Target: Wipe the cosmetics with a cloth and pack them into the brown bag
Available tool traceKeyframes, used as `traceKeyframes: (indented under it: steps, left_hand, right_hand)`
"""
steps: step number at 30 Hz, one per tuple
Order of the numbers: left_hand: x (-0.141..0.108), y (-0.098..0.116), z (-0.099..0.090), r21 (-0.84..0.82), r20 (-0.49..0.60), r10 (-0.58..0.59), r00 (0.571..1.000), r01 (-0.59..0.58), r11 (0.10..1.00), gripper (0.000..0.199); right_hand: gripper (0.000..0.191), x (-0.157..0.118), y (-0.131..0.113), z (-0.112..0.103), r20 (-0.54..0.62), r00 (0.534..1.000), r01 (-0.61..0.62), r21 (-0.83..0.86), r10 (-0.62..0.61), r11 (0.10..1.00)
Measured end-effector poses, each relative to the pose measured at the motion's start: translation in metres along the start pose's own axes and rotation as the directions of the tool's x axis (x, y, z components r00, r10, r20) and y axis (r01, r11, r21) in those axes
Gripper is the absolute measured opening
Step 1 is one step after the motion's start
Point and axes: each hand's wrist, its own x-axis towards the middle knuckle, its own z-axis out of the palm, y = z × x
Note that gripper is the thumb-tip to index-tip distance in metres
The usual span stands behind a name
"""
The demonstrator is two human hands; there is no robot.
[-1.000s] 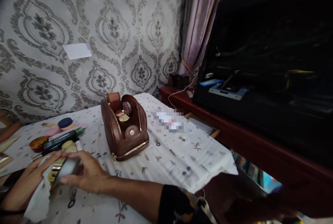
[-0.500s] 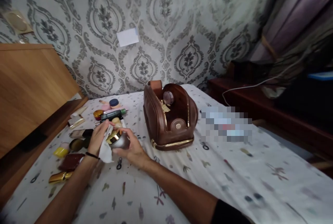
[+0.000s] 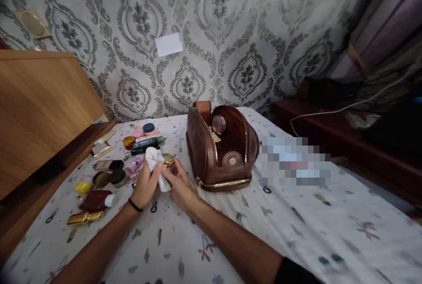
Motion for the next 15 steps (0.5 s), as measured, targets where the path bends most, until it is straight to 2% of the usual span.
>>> traceKeyframes:
  steps: [3,6,10,15]
  left_hand:
    - [0.001,0.001,0.000,-0.063,-0.038,0.008,0.999,-0.010,0.998,0.043]
    - [0.005,0.004,-0.003,-0.171,-0.064,-0.067,0.996,0.055,0.984,0.048]
    - [0.010,0.007,-0.009,-0.283,-0.045,-0.195,0.980,0.174,0.943,0.058]
    - [0.013,0.004,-0.013,-0.353,-0.013,-0.247,0.969,0.226,0.908,0.059]
  right_hand:
    - [0.041,0.001,0.000,0.000,0.048,0.999,-0.016,0.040,0.014,0.999]
    - [0.041,0.002,0.003,-0.002,0.046,0.998,-0.040,0.091,0.036,0.995]
    - [0.034,0.004,0.005,-0.006,0.036,0.998,-0.065,0.141,0.061,0.988]
    - [0.034,0.006,0.004,-0.009,0.069,0.987,-0.157,0.183,0.147,0.971]
